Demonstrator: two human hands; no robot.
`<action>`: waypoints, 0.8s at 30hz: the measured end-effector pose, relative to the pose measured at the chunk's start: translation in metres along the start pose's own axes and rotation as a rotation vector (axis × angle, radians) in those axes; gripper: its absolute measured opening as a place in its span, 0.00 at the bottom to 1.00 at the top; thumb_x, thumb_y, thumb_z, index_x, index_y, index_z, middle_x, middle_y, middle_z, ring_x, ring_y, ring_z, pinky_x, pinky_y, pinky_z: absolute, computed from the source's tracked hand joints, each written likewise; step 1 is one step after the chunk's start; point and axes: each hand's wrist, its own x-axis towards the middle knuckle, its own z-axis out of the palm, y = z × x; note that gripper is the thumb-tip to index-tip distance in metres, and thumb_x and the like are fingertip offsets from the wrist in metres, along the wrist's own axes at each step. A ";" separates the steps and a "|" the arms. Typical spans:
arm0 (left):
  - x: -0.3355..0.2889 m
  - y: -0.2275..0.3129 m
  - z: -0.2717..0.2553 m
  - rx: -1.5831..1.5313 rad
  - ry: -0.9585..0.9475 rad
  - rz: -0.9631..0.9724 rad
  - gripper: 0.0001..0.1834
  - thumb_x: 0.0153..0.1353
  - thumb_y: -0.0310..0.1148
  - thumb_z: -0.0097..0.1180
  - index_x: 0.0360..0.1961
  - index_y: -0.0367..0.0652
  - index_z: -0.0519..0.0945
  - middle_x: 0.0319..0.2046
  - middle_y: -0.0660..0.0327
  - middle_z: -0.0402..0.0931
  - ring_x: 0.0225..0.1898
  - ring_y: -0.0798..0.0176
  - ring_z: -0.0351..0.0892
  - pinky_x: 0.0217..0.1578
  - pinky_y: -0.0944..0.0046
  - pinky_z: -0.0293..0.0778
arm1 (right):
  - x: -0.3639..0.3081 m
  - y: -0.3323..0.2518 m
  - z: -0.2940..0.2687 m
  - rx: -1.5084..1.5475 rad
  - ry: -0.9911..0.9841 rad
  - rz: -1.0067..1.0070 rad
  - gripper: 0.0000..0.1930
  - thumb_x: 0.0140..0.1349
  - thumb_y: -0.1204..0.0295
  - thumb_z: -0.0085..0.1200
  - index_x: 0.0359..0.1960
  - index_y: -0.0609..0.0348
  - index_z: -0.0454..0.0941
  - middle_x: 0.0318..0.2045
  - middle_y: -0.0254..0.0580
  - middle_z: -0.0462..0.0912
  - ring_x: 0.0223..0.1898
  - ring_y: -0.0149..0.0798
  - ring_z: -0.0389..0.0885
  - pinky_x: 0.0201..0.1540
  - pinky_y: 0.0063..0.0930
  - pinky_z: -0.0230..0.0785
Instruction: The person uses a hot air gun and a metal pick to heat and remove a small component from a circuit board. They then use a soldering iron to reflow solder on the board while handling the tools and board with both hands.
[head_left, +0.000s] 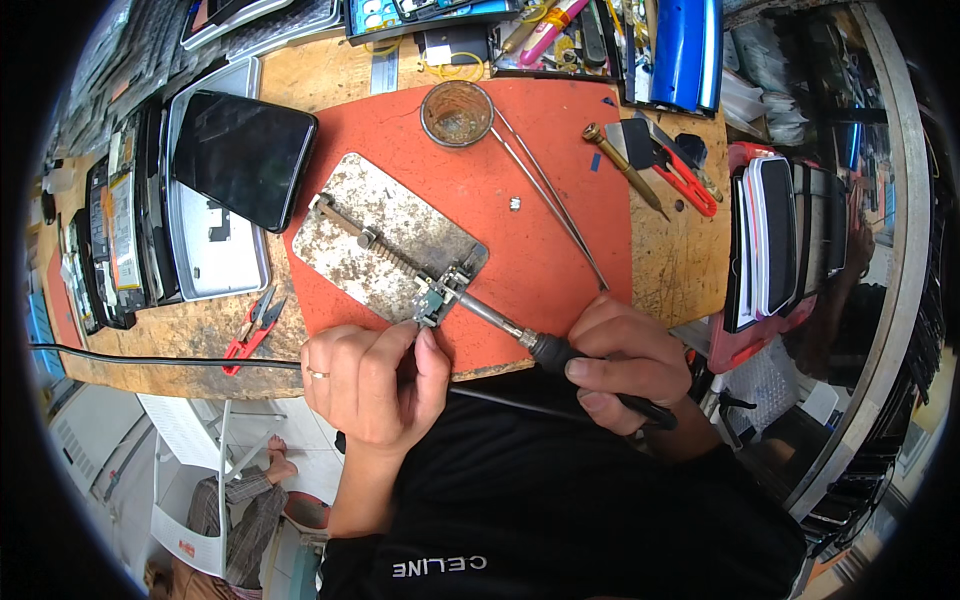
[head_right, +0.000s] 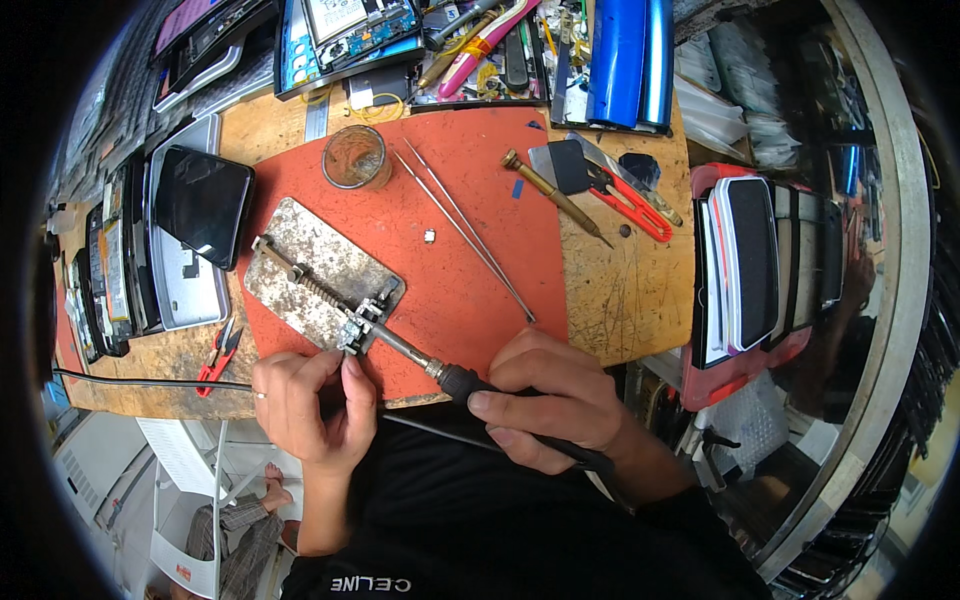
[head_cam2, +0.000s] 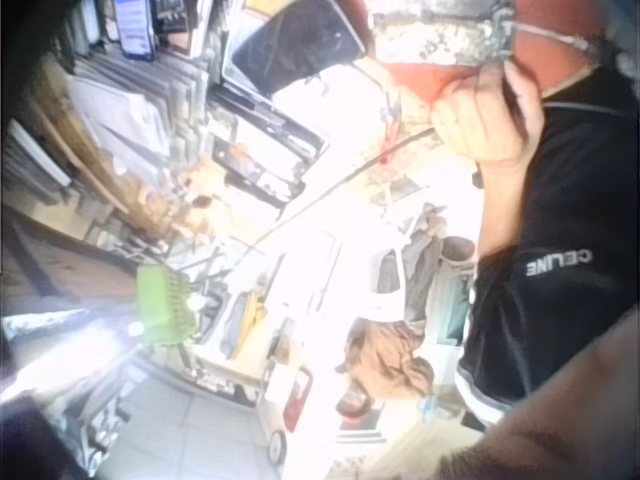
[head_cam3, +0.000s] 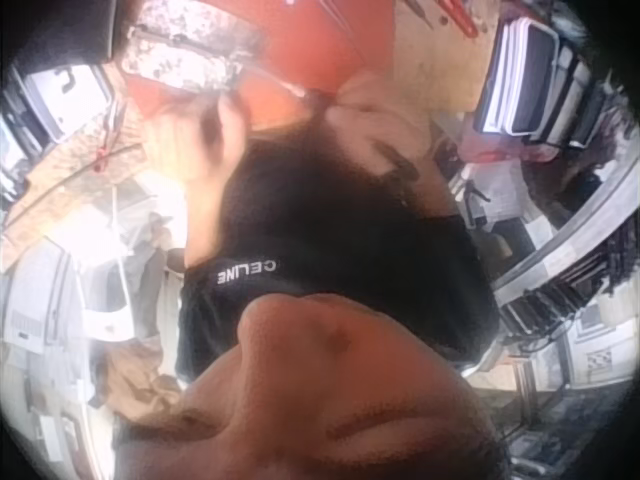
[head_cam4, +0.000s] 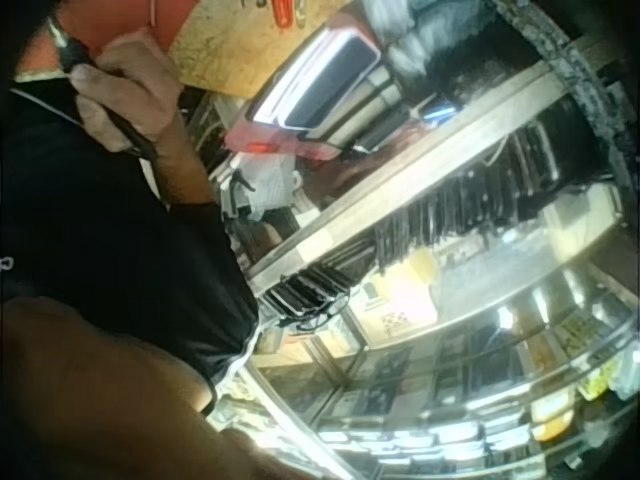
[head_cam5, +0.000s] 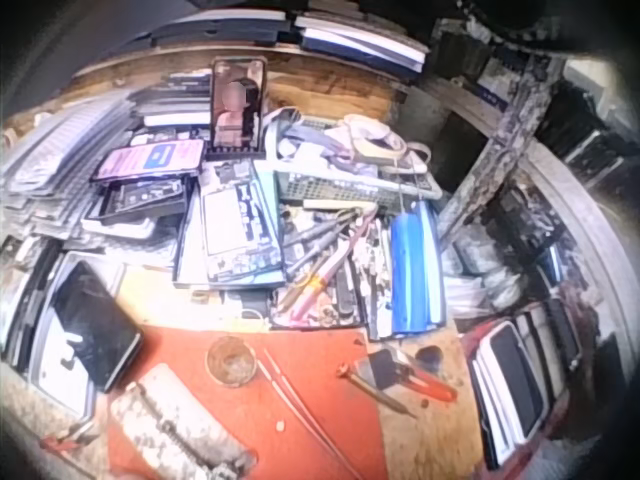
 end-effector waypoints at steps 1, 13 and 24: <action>0.000 0.000 0.000 -0.001 -0.001 -0.004 0.11 0.56 0.27 0.74 0.39 0.43 0.86 0.29 0.62 0.78 0.29 0.56 0.77 0.34 0.56 0.69 | 0.000 0.000 0.000 0.002 0.001 0.005 0.13 0.64 0.79 0.67 0.51 0.68 0.87 0.32 0.47 0.81 0.31 0.42 0.82 0.32 0.35 0.74; 0.000 0.000 0.001 -0.002 0.002 0.002 0.11 0.56 0.27 0.74 0.39 0.43 0.86 0.28 0.62 0.77 0.29 0.56 0.77 0.33 0.56 0.69 | 0.001 -0.001 0.001 -0.015 0.004 0.007 0.12 0.63 0.80 0.67 0.49 0.68 0.88 0.32 0.47 0.81 0.32 0.43 0.83 0.32 0.35 0.75; 0.001 0.000 0.000 -0.003 0.007 0.010 0.11 0.55 0.27 0.74 0.39 0.43 0.86 0.28 0.63 0.78 0.28 0.57 0.77 0.33 0.56 0.69 | -0.002 0.000 0.000 -0.022 0.006 0.005 0.13 0.67 0.77 0.64 0.51 0.68 0.86 0.33 0.47 0.81 0.31 0.43 0.80 0.32 0.37 0.72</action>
